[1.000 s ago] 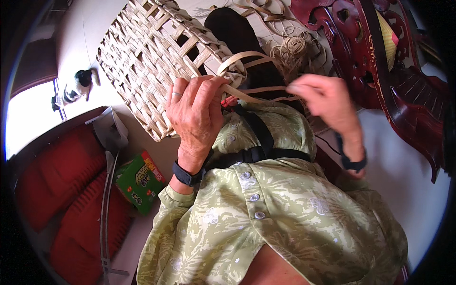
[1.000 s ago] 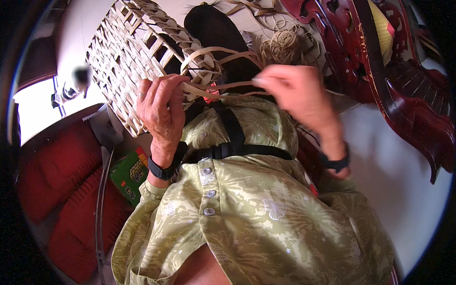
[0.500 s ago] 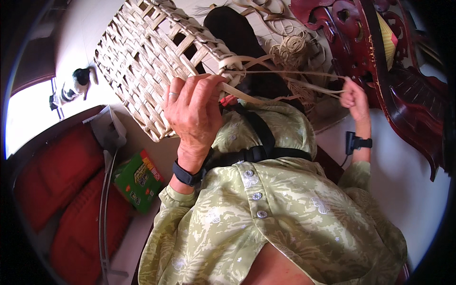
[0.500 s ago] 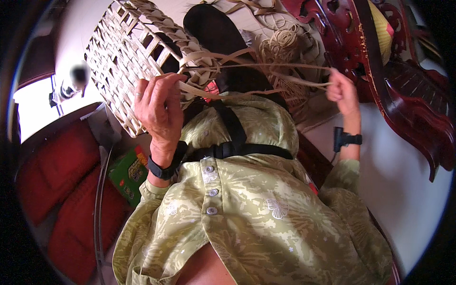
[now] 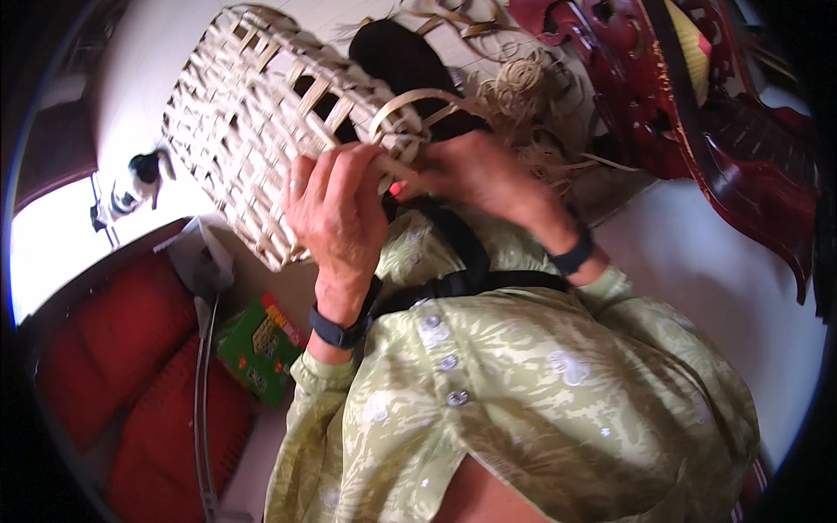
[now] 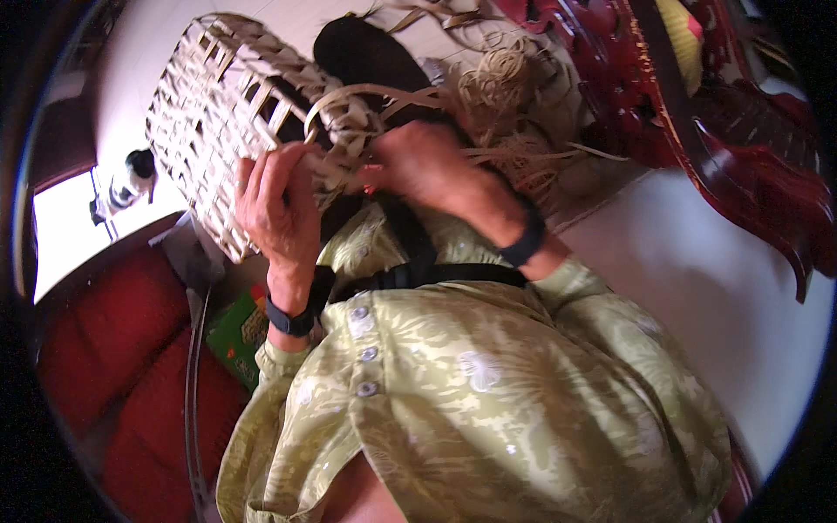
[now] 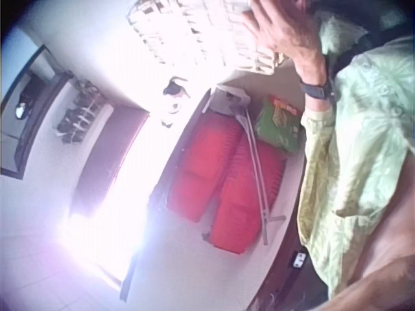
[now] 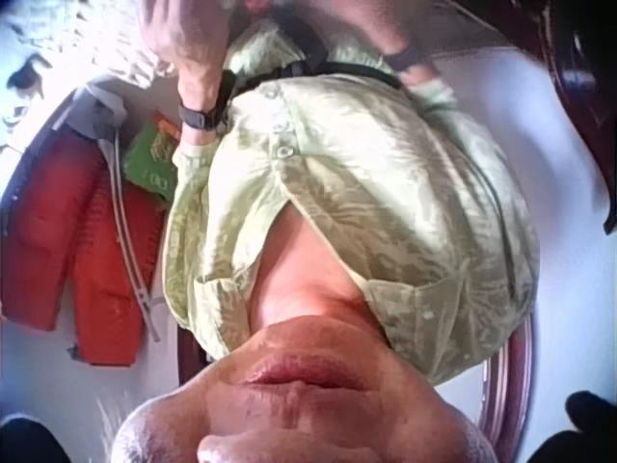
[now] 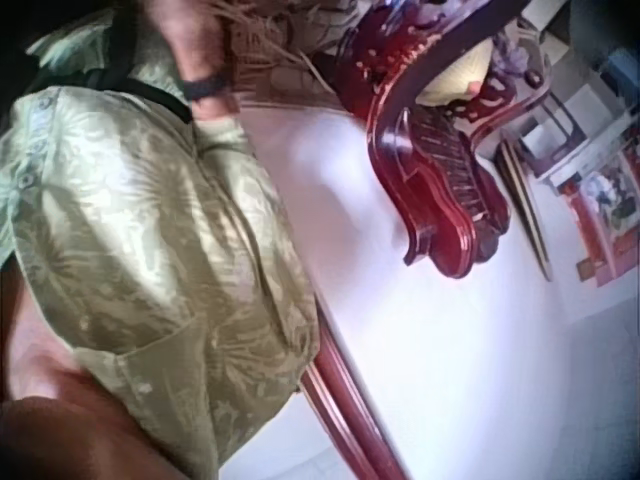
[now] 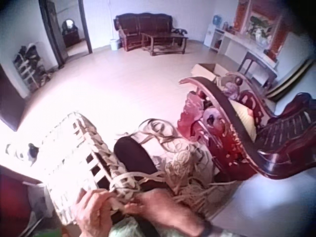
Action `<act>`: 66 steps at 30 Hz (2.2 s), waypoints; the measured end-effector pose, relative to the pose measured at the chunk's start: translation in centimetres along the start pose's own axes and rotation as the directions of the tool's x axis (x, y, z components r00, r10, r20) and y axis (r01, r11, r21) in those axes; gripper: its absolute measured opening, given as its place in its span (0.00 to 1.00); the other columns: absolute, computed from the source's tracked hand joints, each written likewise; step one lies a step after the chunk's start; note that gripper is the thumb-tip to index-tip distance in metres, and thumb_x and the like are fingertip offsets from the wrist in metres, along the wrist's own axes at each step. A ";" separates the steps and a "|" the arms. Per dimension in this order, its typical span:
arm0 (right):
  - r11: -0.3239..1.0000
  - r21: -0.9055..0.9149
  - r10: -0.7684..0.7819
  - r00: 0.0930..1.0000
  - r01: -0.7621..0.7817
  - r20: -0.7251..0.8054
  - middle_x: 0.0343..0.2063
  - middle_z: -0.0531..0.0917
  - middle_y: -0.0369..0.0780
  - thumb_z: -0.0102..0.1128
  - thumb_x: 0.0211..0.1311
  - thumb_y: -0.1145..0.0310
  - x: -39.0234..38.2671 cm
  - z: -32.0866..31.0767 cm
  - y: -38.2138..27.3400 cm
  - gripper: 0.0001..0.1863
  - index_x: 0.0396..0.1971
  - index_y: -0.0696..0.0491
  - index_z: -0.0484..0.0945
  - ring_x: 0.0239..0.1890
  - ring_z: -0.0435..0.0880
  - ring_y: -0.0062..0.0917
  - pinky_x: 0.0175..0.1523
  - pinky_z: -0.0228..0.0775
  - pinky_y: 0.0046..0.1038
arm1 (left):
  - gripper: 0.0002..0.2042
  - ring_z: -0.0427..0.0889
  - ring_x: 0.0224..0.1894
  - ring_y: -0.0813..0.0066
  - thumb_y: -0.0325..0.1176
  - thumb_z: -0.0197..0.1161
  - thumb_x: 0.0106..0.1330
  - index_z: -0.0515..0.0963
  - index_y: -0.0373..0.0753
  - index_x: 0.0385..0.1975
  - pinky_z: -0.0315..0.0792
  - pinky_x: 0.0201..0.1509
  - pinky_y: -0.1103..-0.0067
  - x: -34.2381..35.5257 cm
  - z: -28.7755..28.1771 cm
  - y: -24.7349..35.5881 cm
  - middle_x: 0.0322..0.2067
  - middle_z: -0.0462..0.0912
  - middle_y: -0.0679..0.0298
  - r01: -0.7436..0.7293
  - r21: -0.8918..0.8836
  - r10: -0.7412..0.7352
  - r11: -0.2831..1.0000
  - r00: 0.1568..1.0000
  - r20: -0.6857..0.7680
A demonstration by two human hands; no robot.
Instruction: The person weaves a basket by hand, threading flexible wooden strips through the vertical structural ribs of the basket to build up its sides.
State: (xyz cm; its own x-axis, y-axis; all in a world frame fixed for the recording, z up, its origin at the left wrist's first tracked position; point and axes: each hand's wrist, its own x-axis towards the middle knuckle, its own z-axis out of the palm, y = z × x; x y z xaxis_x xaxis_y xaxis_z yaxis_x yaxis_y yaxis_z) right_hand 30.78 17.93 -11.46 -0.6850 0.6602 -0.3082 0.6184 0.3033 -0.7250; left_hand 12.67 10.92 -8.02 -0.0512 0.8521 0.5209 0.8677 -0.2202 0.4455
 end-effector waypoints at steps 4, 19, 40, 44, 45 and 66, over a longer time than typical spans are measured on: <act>0.992 0.102 -0.051 0.984 0.069 -0.172 0.21 0.83 0.44 0.65 0.62 0.52 -0.4 2.0 0.6 0.19 0.30 0.55 0.83 0.21 0.81 0.27 0.29 0.73 0.31 | 0.06 0.75 0.29 0.65 0.22 0.65 0.58 0.82 0.41 0.33 0.68 0.37 0.74 0.2 -0.4 0.4 0.31 0.84 0.65 0.062 -0.004 -0.062 0.998 0.998 0.016; 0.855 0.471 0.491 0.631 -0.217 -0.601 0.22 0.77 0.29 0.59 0.70 0.64 -10.2 -7.4 10.6 0.13 0.49 0.54 0.84 0.20 0.68 0.09 0.26 0.60 0.15 | 0.05 0.73 0.28 0.65 0.26 0.68 0.58 0.82 0.42 0.32 0.67 0.34 0.73 0.3 0.1 -0.7 0.27 0.81 0.66 0.095 0.033 -0.093 0.995 0.994 -0.057; 0.806 0.484 0.590 0.514 -0.340 -0.622 0.21 0.77 0.31 0.62 0.68 0.62 -12.4 -9.3 16.0 0.18 0.54 0.52 0.81 0.20 0.70 0.14 0.30 0.66 0.19 | 0.09 0.74 0.31 0.68 0.27 0.68 0.54 0.81 0.45 0.34 0.65 0.34 0.73 -0.4 -0.5 -0.2 0.30 0.81 0.70 0.046 0.011 -0.045 0.999 0.999 -0.021; 0.965 0.242 0.177 0.935 -0.103 -0.307 0.26 0.86 0.45 0.64 0.66 0.59 -3.4 -4.4 0.4 0.14 0.40 0.55 0.85 0.24 0.83 0.24 0.31 0.74 0.30 | 0.09 0.75 0.31 0.67 0.28 0.69 0.52 0.81 0.45 0.33 0.67 0.34 0.72 -0.4 -0.4 0.8 0.30 0.81 0.69 0.030 0.014 -0.030 0.999 1.000 0.007; 0.987 0.153 0.083 0.964 -0.045 -0.252 0.25 0.85 0.47 0.66 0.64 0.56 -2.5 -2.9 -0.8 0.15 0.38 0.54 0.85 0.26 0.85 0.31 0.32 0.75 0.33 | 0.09 0.75 0.31 0.67 0.28 0.69 0.51 0.81 0.44 0.33 0.67 0.34 0.72 -0.4 -0.2 0.9 0.30 0.81 0.69 0.010 0.009 -0.010 1.000 1.000 0.008; 0.936 0.302 0.327 0.764 -0.181 -0.556 0.28 0.84 0.45 0.60 0.70 0.60 -7.8 -4.1 5.9 0.14 0.46 0.53 0.83 0.23 0.79 0.25 0.33 0.73 0.27 | 0.05 0.74 0.28 0.65 0.26 0.65 0.58 0.82 0.42 0.32 0.66 0.35 0.73 -0.4 -0.9 1.3 0.30 0.83 0.66 0.000 -0.034 0.001 0.999 1.000 0.024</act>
State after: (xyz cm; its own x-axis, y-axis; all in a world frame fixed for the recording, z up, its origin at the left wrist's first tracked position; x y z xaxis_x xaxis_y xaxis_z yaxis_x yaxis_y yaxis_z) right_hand 41.34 17.42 -10.79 -0.1063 0.9858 -0.1300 0.5864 -0.0434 -0.8089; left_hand 13.37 9.89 -6.97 -0.0382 0.8629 0.5039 0.8504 -0.2367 0.4699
